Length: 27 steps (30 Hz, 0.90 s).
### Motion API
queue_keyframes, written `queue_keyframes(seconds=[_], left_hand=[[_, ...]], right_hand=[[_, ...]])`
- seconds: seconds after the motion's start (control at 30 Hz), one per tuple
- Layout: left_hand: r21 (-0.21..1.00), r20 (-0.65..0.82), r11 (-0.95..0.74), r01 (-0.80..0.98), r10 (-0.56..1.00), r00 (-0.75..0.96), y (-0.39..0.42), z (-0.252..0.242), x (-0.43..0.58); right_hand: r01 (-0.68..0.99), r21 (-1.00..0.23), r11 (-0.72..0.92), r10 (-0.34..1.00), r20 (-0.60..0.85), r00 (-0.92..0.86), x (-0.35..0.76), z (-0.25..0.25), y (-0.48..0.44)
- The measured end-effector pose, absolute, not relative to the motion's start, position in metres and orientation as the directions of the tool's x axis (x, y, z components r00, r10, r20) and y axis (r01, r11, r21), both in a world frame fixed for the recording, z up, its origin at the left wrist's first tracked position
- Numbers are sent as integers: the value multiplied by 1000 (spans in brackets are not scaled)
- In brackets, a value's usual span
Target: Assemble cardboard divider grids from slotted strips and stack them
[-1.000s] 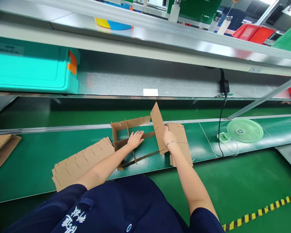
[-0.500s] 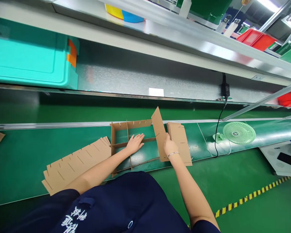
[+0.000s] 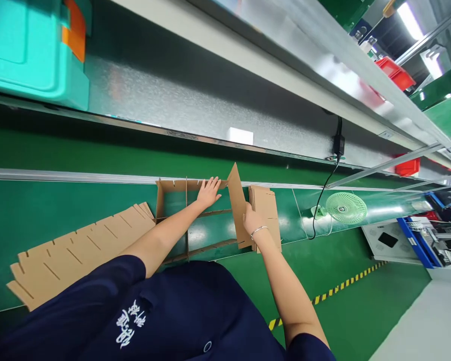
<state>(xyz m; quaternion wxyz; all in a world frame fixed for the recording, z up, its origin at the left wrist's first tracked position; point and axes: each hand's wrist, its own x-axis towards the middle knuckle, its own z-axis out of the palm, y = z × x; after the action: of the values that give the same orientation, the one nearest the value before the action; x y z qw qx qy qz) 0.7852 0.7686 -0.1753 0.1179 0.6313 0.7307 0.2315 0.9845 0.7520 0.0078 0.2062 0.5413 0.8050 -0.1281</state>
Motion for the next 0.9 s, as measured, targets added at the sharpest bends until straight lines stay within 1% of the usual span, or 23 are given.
queue_keyframes(seconds=[0.13, 0.23, 0.3, 0.37, 0.43, 0.5, 0.63, 0.67, 0.73, 0.8, 0.83, 0.9], left_hand=[[529, 117, 120, 840, 970, -213, 763, -167, 790], [529, 98, 132, 839, 972, -214, 752, -155, 806], [520, 32, 110, 847, 988, -149, 740, -149, 825], [511, -78, 106, 853, 994, -77, 728, -146, 844], [494, -162, 129, 860, 985, -55, 722, -146, 857], [472, -199, 159, 867, 977, -71, 722, -147, 860], [442, -225, 163, 882, 972, -67, 727, -146, 853], [434, -201, 154, 888, 977, -71, 726, -144, 852], [426, -94, 105, 899, 993, -71, 718, -138, 854], [435, -1, 21, 900, 1000, -23, 701, -132, 864], [452, -11, -16, 892, 1000, 23, 691, -130, 872], [523, -138, -68, 850, 977, 163, 672, -129, 892]], right_hand=[[910, -40, 414, 776, -508, -375, 981, -4, 761], [898, -81, 433, 757, -508, -411, 982, -9, 764], [897, -78, 434, 759, -504, -411, 981, -11, 765], [893, -58, 446, 757, -508, -411, 980, -13, 766], [886, -35, 463, 750, -517, -413, 978, -14, 766], [879, -26, 477, 740, -528, -417, 978, -15, 767], [858, -36, 513, 724, -519, -454, 981, -17, 771], [849, -42, 526, 718, -513, -470, 982, -17, 773], [834, -58, 549, 702, -510, -497, 984, -19, 776], [825, -75, 560, 689, -510, -514, 986, -21, 777], [824, -78, 561, 690, -506, -518, 986, -21, 777], [823, -79, 562, 695, -495, -522, 986, -23, 775]])
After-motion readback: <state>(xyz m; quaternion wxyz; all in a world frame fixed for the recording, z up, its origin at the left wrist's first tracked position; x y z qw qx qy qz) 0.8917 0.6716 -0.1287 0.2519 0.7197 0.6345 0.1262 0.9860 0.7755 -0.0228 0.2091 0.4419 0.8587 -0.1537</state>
